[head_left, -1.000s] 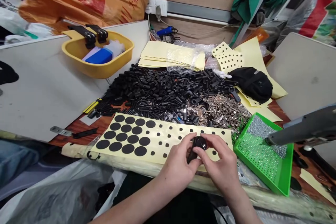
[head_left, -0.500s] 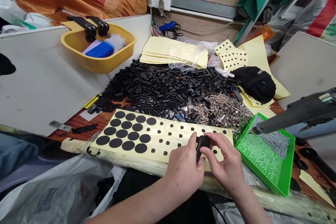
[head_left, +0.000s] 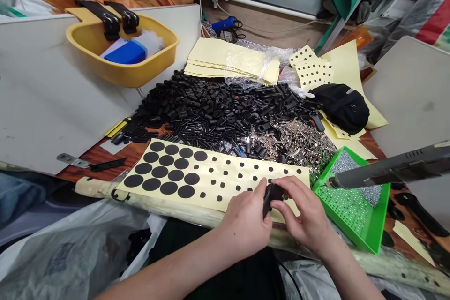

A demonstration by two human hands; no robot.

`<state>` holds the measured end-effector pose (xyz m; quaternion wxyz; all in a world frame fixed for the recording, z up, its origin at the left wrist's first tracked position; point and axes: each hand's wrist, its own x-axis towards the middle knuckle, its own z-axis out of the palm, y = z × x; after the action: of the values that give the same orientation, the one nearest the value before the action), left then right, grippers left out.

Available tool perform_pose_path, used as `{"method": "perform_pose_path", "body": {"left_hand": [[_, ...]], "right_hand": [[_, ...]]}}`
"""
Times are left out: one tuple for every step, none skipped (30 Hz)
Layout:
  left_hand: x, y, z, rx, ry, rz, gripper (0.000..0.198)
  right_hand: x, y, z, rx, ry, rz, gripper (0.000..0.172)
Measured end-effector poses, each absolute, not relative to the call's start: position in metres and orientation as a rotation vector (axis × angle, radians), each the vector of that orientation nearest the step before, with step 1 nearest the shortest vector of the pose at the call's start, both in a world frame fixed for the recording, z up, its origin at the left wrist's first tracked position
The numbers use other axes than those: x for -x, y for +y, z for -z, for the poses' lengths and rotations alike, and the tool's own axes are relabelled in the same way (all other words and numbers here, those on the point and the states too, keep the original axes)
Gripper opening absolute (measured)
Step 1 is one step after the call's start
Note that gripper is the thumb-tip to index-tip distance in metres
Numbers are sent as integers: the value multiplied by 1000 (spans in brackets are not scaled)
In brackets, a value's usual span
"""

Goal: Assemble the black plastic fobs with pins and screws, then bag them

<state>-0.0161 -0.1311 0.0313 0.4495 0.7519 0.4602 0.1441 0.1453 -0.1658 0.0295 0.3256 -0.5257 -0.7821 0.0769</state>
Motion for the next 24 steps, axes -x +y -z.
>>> {"method": "perform_pose_path", "body": {"left_hand": [[17,-131,-30,-1808,1117,-413,65],[17,-132,-29,-1755,1097,-467,62],[18,-132,-29,-1705,1068,-516,60],[18,-131,-29,-1659,1028,-555,58],[18,-131,-30,-1614,973,-582,56],[19,-130,-31,-1561,908,-603,54],[19,-129,-32,-1499,838,-624,53],[20,-128,-33,-1430,778,-644,53],[21,-127,-34,-1365,739,-661,52],[22,-126,-34,-1310,725,-678,51],[24,-125,-35,-1268,735,-689,50],[27,-124,-35,-1243,764,-691,48],[29,-123,-36,-1229,803,-688,47],[32,-122,-36,-1219,842,-685,47],[34,-122,-37,-1211,876,-684,48],[37,-121,-37,-1202,900,-688,48],[39,-120,-38,-1193,911,-699,47],[41,-119,-38,-1183,912,-712,45],[42,-119,-39,-1170,907,-729,42],[43,-118,-40,-1154,901,-746,38],[44,-118,-41,-1137,897,-767,34],[46,-118,-41,-1122,893,-787,30],[47,-118,-42,-1107,888,-802,28],[49,-118,-42,-1092,884,-812,26]], "right_hand": [[-147,-167,-30,1373,-2078,-215,28],[-148,-167,-31,1371,-2095,-228,28],[-149,-168,-32,1371,-2100,-238,29],[-150,-168,-34,1374,-2093,-243,29],[-150,-168,-35,1376,-2077,-247,29],[-149,-167,-37,1376,-2053,-258,28],[-148,-167,-39,1377,-2021,-277,28],[-146,-166,-40,1376,-1980,-301,29],[-143,-166,-40,1375,-1927,-329,30],[-141,-165,-40,1378,-1860,-361,31],[-138,-165,-39,1386,-1781,-396,32],[-136,-164,-38,1395,-1695,-441,32],[-133,-163,-35,1405,-1607,-502,30],[-130,-162,-33,1418,-1524,-579,28],[-128,-161,-30,1431,-1448,-665,27],[-125,-159,-27,1437,-1384,-752,28],[-122,-158,-26,1433,-1330,-830,29],[-119,-156,-25,1419,-1285,-895,31],[-116,-153,-24,1398,-1252,-949,32],[-112,-151,-25,1375,-1231,-998,33],[-108,-149,-26,1353,-1220,-1038,33],[-104,-147,-28,1336,-1217,-1069,33],[-100,-145,-29,1325,-1221,-1093,32],[-96,-144,-31,1321,-1232,-1110,32]]}}
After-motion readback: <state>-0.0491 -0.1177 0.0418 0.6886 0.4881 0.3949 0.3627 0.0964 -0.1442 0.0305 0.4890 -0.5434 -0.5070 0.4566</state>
